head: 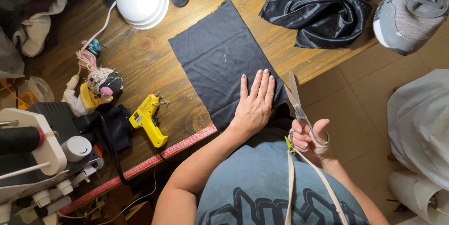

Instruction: The person cuts a piece of black fabric using scissors on a wooden table, then moves to a sewing machine to place the fabric and thread a spool of black thread. The person also briefly opens a box of earbuds and handles a glue gun.

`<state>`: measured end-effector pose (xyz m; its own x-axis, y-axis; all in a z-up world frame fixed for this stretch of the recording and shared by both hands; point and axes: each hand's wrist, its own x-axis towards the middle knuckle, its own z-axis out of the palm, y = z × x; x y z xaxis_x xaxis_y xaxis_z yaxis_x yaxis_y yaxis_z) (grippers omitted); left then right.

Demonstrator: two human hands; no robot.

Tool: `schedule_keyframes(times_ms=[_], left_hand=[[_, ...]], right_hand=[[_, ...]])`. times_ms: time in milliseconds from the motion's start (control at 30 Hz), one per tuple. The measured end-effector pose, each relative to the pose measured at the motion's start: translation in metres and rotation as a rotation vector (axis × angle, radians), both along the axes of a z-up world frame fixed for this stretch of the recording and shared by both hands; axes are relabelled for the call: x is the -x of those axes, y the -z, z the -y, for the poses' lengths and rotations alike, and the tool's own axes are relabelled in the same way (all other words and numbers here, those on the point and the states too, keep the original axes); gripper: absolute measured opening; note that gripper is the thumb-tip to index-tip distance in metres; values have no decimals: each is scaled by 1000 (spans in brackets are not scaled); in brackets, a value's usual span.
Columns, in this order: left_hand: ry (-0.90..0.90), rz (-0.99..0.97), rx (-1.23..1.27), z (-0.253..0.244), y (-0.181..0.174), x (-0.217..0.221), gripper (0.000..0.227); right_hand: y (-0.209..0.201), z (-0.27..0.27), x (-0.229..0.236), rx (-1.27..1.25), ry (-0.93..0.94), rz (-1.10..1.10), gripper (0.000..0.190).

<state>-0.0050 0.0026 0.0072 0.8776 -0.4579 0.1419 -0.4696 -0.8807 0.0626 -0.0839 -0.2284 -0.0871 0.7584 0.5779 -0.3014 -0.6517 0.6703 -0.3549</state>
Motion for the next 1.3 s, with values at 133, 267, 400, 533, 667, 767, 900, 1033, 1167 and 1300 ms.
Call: schedule_keyframes(times_ms=[133,267,400,533,667,767,900,1033,1167,1300], left_hand=[[21,-3,66,1,0,5,99],[26,-17,118,5,-3,12,99],[47,-48,165,6,3,17,100],[55,-48,173,3,2,18,98],[67,-50,171,1,2,19,101],[89,-57,194,-2,4,21,100],[168,-59,262,-9,1,22,94],[206,-77,283,-9,4,31,93],[186,-94,326,-9,2,33,87],[127,39,585,-14,-9,20,87]], right_hand=[[-19,-4,-10,-2,-46,20,93],[-21,-17,-23,14,-73,62,98],[-8,-30,-31,2,-30,44,98],[7,-26,-27,78,-25,-15,96],[29,-20,-22,51,-3,-3,87],[33,-15,-17,71,-12,19,80],[19,-20,-16,156,-20,56,84],[-41,-46,-35,199,-26,29,100],[-59,-56,-38,135,13,17,95],[-11,-38,-27,88,-2,2,91]])
